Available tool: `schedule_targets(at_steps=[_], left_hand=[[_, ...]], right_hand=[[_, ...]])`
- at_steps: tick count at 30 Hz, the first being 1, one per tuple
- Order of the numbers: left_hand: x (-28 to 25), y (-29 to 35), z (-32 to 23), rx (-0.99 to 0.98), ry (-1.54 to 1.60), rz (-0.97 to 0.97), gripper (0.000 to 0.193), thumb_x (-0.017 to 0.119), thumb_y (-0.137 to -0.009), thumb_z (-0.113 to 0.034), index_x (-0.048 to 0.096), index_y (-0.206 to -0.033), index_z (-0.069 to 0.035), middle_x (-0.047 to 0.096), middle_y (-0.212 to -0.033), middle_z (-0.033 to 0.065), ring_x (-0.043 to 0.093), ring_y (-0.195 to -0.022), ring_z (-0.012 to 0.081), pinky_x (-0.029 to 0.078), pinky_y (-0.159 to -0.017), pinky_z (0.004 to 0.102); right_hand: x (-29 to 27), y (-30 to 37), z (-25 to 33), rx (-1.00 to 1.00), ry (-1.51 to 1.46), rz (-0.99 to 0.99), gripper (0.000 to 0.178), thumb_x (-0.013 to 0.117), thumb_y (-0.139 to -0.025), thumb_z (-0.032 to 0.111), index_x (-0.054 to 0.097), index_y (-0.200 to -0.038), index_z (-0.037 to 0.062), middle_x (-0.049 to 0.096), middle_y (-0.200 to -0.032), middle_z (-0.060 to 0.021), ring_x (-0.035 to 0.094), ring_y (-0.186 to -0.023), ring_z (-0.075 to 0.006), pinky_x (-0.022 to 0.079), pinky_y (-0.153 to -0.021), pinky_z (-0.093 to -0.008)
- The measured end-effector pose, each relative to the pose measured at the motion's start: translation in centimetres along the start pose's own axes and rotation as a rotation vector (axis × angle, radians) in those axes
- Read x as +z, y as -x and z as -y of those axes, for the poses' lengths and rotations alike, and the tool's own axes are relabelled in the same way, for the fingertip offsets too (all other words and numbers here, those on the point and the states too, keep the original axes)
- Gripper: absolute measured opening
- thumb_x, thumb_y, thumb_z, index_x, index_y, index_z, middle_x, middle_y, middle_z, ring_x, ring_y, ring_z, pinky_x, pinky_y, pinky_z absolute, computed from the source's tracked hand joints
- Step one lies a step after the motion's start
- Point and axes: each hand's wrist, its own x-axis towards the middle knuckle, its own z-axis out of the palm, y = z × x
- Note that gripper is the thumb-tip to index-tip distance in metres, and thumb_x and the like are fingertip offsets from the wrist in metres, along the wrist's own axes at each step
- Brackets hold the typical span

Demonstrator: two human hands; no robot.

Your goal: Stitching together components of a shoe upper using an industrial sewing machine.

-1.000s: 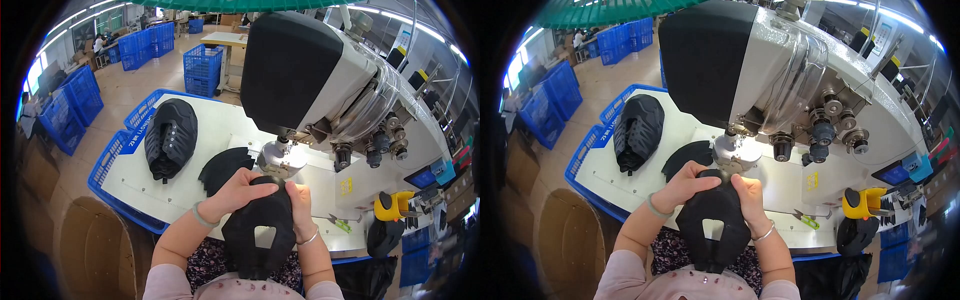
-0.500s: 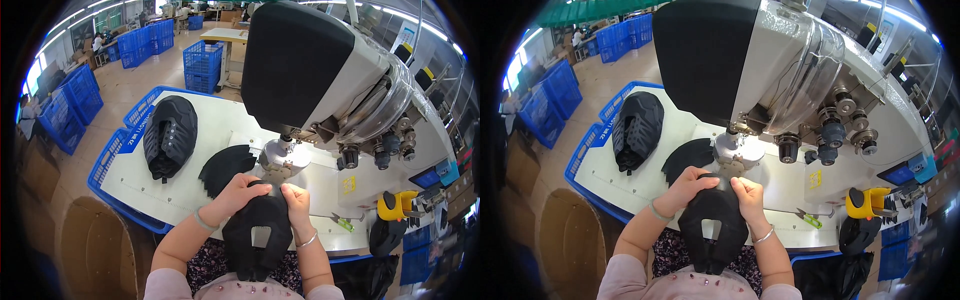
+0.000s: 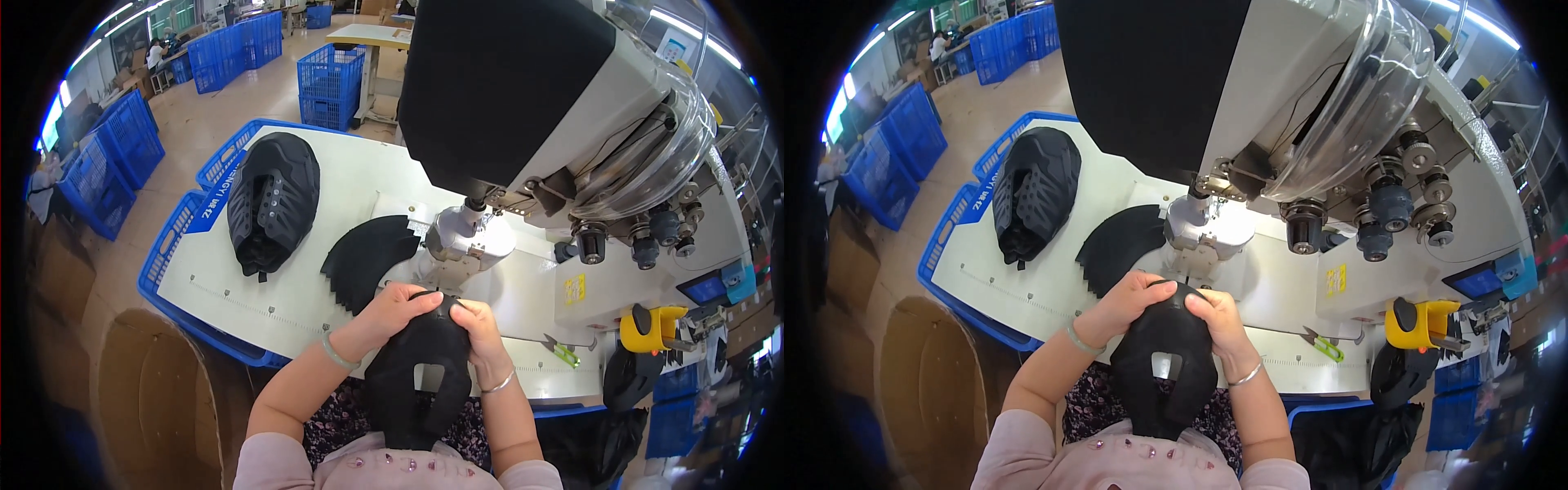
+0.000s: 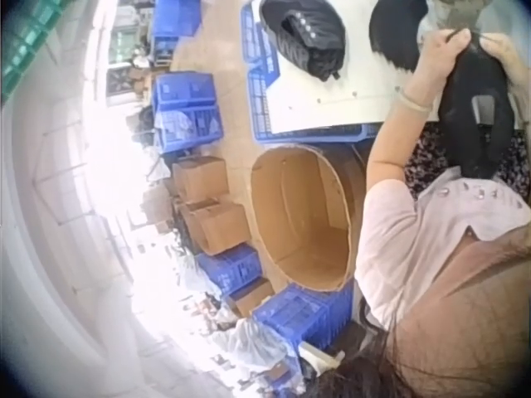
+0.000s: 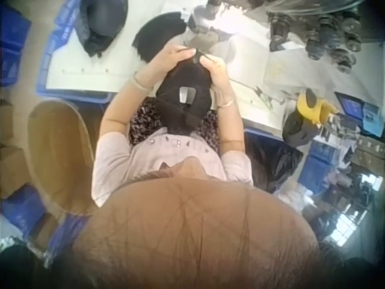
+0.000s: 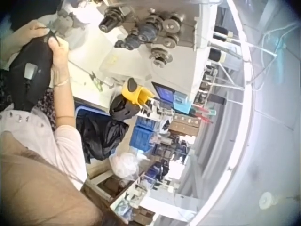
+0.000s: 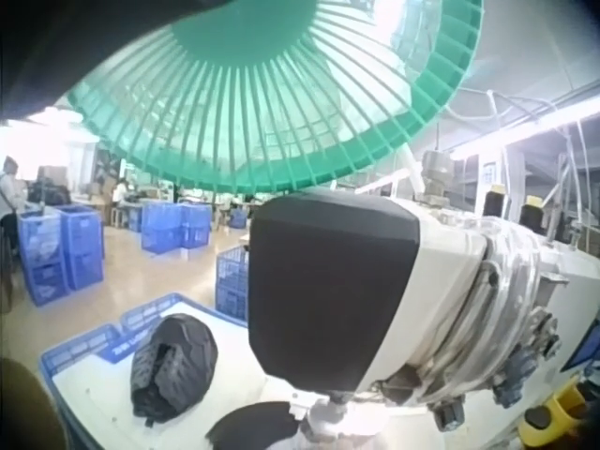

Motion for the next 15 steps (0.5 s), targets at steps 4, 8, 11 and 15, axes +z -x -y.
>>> schedule_targets(at_steps=[4,8,11,15], left_hand=[[-0.3,0.3,0.6,-0.023,0.157,0.061,0.03,0.058,-0.097,-0.027,0.068,-0.096,0.001,0.068,-0.085,0.0005,0.061,-0.073,0.0045,0.05,-0.064,0.0204],[-0.4,0.5,0.1,-0.14,0.175,0.066,0.028,0.06,-0.096,-0.026,0.068,-0.095,0.001,0.068,-0.085,0.0011,0.061,-0.072,0.0046,0.051,-0.064,0.021],[-0.8,0.5,0.4,-0.147,0.021,0.066,0.026,0.064,-0.092,-0.023,0.068,-0.097,0.002,0.068,-0.086,0.0029,0.062,-0.072,0.006,0.051,-0.064,0.0218],[-0.8,0.7,0.1,-0.108,-0.1,0.089,0.022,0.067,-0.085,-0.014,0.067,-0.097,0.005,0.068,-0.086,0.0044,0.062,-0.071,0.008,0.051,-0.065,0.0224]], right_hand=[[0.2,-0.2,-1.0,-0.006,-0.14,-0.066,0.033,0.054,-0.099,0.026,0.065,-0.097,-0.0049,0.068,-0.09,-0.008,0.063,-0.075,-0.0107,0.051,-0.066,-0.023],[0.8,0.0,-0.8,-0.017,-0.093,-0.114,0.038,0.047,-0.102,0.028,0.065,-0.095,-0.0041,0.068,-0.088,-0.0069,0.062,-0.073,-0.0103,0.051,-0.066,-0.0243],[0.8,0.2,-1.7,-0.015,-0.052,-0.176,0.037,0.048,-0.102,0.027,0.066,-0.093,-0.0034,0.067,-0.085,-0.0053,0.06,-0.071,-0.0086,0.049,-0.063,-0.0229],[0.9,0.4,-2.2,-0.014,0.002,-0.172,0.036,0.05,-0.1,0.027,0.067,-0.093,-0.0033,0.068,-0.082,-0.0066,0.061,-0.067,-0.0097,0.049,-0.061,-0.0228]])
